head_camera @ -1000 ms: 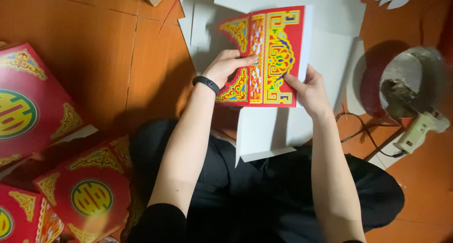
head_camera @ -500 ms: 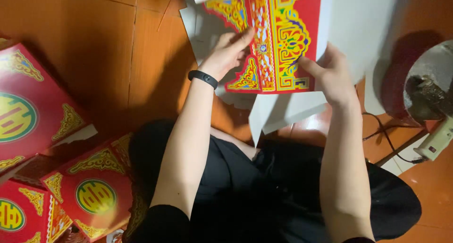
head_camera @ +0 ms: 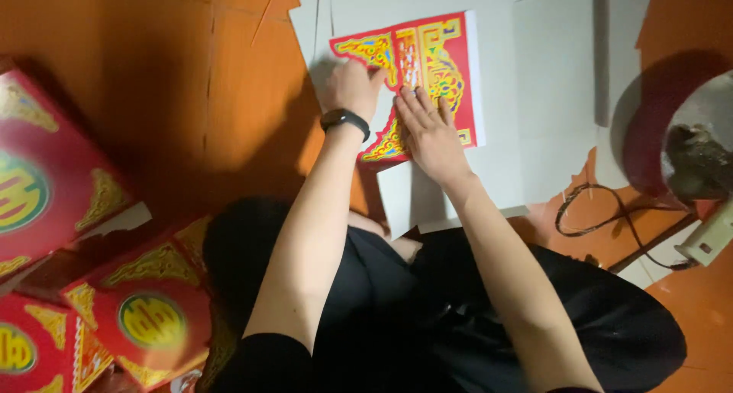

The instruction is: Assembling decorative paper boxes by folding and using a glue gun

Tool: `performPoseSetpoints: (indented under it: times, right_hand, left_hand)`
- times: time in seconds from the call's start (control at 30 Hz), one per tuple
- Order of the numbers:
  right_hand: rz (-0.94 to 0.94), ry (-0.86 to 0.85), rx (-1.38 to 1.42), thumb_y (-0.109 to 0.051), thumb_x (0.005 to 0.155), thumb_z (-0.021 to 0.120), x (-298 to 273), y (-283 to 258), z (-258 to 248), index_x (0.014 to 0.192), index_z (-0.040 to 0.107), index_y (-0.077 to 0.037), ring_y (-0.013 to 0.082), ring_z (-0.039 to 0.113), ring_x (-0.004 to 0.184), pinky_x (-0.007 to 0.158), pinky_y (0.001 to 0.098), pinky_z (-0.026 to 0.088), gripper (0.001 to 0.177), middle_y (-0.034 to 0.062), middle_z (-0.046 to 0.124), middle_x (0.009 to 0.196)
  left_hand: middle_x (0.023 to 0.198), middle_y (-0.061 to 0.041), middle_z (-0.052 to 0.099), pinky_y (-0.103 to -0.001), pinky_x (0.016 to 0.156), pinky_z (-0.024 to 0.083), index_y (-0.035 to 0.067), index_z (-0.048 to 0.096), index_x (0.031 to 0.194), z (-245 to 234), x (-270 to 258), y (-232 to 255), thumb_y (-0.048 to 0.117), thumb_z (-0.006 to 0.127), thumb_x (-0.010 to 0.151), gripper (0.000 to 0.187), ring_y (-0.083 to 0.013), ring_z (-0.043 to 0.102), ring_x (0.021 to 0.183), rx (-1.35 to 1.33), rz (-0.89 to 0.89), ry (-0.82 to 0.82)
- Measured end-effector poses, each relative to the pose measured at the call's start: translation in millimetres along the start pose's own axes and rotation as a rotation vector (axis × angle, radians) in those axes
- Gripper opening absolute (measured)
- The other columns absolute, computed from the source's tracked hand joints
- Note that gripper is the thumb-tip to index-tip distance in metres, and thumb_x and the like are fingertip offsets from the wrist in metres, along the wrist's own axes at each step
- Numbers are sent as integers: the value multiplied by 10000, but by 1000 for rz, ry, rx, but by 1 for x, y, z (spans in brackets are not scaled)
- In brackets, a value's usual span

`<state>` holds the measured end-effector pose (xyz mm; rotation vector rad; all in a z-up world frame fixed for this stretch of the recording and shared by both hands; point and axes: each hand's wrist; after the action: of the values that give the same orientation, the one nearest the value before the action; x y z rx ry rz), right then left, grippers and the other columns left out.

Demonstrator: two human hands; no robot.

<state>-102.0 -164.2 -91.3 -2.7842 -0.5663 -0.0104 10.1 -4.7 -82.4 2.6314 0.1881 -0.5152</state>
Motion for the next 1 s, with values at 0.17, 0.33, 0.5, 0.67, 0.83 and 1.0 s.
performPoseSetpoints:
  times: [0.17, 0.33, 0.5, 0.67, 0.83, 1.0]
  right_hand:
    - [-36, 0, -106, -102, 985, 471, -3, -5, 0, 1500, 392, -53, 331, 350, 1435, 1127, 563, 298, 523, 93, 363, 1561]
    - [-125, -57, -101, -77, 962, 393, -34, -8, -3, 1481, 368, 38, 386, 327, 1431, 1153, 539, 293, 532, 188, 363, 1543]
    - [-93, -31, -475, -217, 1005, 451, -52, -26, 1, 1429, 502, -49, 266, 422, 1405, 1072, 582, 349, 458, 128, 427, 1526]
    - [-17, -122, -567, -152, 956, 374, -60, -45, 5, 1450, 456, -26, 298, 354, 1427, 1108, 555, 304, 517, 154, 370, 1546]
    - [-64, -99, -438, -143, 952, 417, -65, -26, -3, 1445, 450, -40, 257, 400, 1418, 1111, 534, 313, 504, 131, 382, 1548]
    - [248, 265, 367, 34, 833, 377, -37, 38, -35, 819, 571, 4, 327, 578, 787, 720, 440, 461, 197, 157, 619, 855]
  left_hand:
    - [1097, -91, 463, -429, 816, 384, 93, 524, 1054, 68, 31, -11, 334, 694, 893, 336, -280, 432, 1004, 312, 610, 333]
    - [1579, -128, 202, -478, 1180, 191, 69, 294, 1505, 27, 7, 9, 454, 623, 938, 760, -287, 164, 1461, 384, 584, -54]
    - [1594, -120, 190, -530, 1162, 171, 56, 266, 1522, 40, 1, 10, 550, 721, 807, 981, -255, 168, 1470, 545, 560, 45]
    - [1610, -155, 24, -492, 1199, 128, 9, 123, 1542, 30, -6, 12, 667, 764, 770, 1200, -275, 40, 1494, 447, 563, -99]
    - [1617, -161, 34, -505, 1207, 35, 16, 107, 1554, 47, -6, 6, 736, 642, 749, 1205, -274, 23, 1499, 586, 529, -16]
    - [1613, -165, -28, -557, 1188, 94, 1, 35, 1545, 23, -17, 11, 798, 733, 639, 1394, -292, -4, 1496, 582, 554, -121]
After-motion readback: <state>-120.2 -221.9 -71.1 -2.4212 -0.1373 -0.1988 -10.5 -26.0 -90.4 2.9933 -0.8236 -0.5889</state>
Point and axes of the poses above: each hand's wrist, its own x-axis towards the middle knuckle, its own z-axis out of the palm, y = z × x
